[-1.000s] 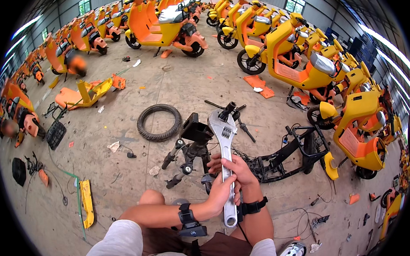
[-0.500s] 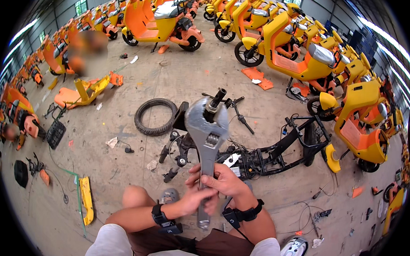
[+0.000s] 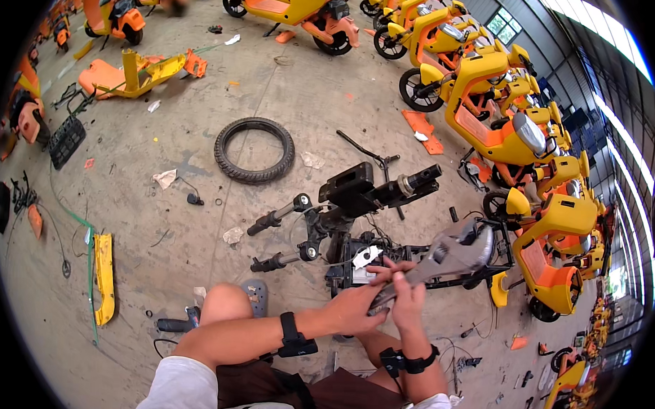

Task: The person disassembles components of a scooter frame using an adjustable wrench and by hand while sitting on the floor.

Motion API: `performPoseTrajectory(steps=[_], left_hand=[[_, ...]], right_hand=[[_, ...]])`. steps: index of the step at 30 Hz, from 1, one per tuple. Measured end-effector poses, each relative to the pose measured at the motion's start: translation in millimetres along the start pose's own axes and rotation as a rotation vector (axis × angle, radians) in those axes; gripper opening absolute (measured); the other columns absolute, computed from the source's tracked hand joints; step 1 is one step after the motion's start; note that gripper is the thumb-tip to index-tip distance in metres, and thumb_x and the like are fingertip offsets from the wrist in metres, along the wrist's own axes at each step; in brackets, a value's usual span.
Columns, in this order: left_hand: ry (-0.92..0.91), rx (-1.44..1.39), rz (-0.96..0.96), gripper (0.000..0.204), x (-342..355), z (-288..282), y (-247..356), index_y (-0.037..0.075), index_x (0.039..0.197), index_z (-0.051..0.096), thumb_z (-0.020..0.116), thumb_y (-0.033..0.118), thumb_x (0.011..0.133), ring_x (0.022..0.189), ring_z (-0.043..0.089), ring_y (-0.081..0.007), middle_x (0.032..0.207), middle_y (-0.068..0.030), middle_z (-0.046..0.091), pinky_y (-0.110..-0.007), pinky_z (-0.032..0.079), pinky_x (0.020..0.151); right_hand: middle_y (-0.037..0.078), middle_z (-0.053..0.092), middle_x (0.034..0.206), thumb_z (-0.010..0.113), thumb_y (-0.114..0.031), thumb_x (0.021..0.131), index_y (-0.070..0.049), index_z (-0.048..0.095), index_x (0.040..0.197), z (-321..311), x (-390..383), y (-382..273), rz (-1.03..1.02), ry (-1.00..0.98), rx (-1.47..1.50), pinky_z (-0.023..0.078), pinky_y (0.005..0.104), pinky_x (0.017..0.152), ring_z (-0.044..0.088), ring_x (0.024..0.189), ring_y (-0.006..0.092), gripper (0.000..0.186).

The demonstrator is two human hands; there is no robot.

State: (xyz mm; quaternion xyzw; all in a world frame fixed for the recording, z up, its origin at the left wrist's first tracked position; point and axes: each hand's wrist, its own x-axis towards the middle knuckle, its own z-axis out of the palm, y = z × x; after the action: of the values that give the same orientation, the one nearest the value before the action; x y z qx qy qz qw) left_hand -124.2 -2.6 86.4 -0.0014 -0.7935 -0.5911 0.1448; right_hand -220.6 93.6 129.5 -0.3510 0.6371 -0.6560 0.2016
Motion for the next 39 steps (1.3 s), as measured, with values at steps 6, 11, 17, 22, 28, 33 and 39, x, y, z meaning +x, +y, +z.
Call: performPoseTrajectory(steps=[6, 11, 17, 22, 28, 33, 39], left_hand=[[-0.134, -0.184, -0.064, 0.057, -16.2, -9.4, 8.2, 0.005, 0.132, 0.037, 0.061, 0.024, 0.084, 0.077, 0.062, -0.0428, 0.088, -0.0250, 0.062, -0.046, 0.048, 0.067], [0.007, -0.331, -0.127, 0.053, -16.5, -10.8, 17.2, 0.006, 0.127, 0.041, 0.062, 0.019, 0.080, 0.077, 0.060, -0.0448, 0.085, -0.0256, 0.061, -0.048, 0.046, 0.067], [0.200, -0.339, 0.069, 0.046, -37.3, -28.8, 20.9, 0.002, 0.118, 0.048, 0.065, 0.008, 0.075, 0.054, 0.059, -0.0211, 0.065, -0.0109, 0.057, -0.034, 0.045, 0.053], [-0.116, -0.576, -0.063, 0.048, -35.8, -58.6, 40.2, 0.004, 0.120, 0.047, 0.062, 0.011, 0.075, 0.062, 0.060, -0.0249, 0.068, -0.0134, 0.057, -0.036, 0.043, 0.055], [-0.448, -1.004, -0.145, 0.044, -24.6, -69.3, 48.6, 0.003, 0.127, 0.043, 0.057, 0.024, 0.091, 0.046, 0.049, -0.0145, 0.069, -0.0075, 0.054, -0.029, 0.042, 0.042], [-0.556, -1.475, 0.001, 0.060, -15.9, -93.5, 48.7, 0.018, 0.146, 0.013, 0.021, 0.054, 0.099, 0.052, 0.060, -0.0222, 0.086, -0.0215, 0.060, -0.031, 0.050, 0.043], [-0.204, -0.449, -0.257, 0.028, 13.3, -74.9, 21.9, 0.001, 0.097, 0.065, 0.057, 0.027, 0.092, 0.049, 0.059, -0.0207, 0.061, -0.0085, 0.062, -0.031, 0.047, 0.049]], right_hand=[[0.006, 0.048, 0.059, 0.040, -0.021, 0.101, 0.000, 0.045, 0.104, 7.3, 21.9, -60.1, 0.174, 0.223, -0.041, 0.051, 0.0376, 0.072, 0.056, 0.055, 0.0185, 0.021], [0.007, 0.053, 0.064, 0.040, -0.025, 0.101, 0.001, 0.047, 0.103, 21.9, 33.7, -75.5, 0.145, 0.172, -0.265, 0.049, 0.0282, 0.058, 0.056, 0.057, 0.0151, 0.027], [0.010, 0.063, 0.084, 0.057, -0.026, 0.091, -0.004, 0.054, 0.108, -30.6, 5.6, -83.7, -0.557, -0.050, -0.999, 0.048, 0.0433, 0.081, 0.062, 0.079, 0.0328, 0.028], [0.005, 0.062, 0.091, 0.071, -0.019, 0.079, -0.017, 0.063, 0.099, -6.3, -7.8, -86.2, -1.132, -0.181, -1.672, 0.024, 0.0577, 0.107, 0.063, 0.094, 0.0281, 0.021], [0.000, 0.036, 0.053, 0.072, -0.010, 0.073, -0.009, 0.044, 0.058, 20.3, 77.0, -124.5, -1.318, -0.531, -1.450, 0.030, 0.0279, 0.043, 0.039, 0.044, 0.0154, 0.031], [0.005, 0.041, 0.051, 0.068, -0.007, 0.070, -0.009, 0.045, 0.058, 13.5, 146.1, -168.2, -1.228, -0.499, -1.179, 0.035, 0.0350, 0.041, 0.043, 0.042, 0.0231, 0.026], [-0.002, 0.033, 0.046, 0.050, -0.024, 0.095, -0.011, 0.038, 0.063, 67.8, 219.7, -219.8, -0.438, -0.120, -0.334, 0.023, 0.0264, 0.038, 0.029, 0.037, 0.0082, 0.036]])
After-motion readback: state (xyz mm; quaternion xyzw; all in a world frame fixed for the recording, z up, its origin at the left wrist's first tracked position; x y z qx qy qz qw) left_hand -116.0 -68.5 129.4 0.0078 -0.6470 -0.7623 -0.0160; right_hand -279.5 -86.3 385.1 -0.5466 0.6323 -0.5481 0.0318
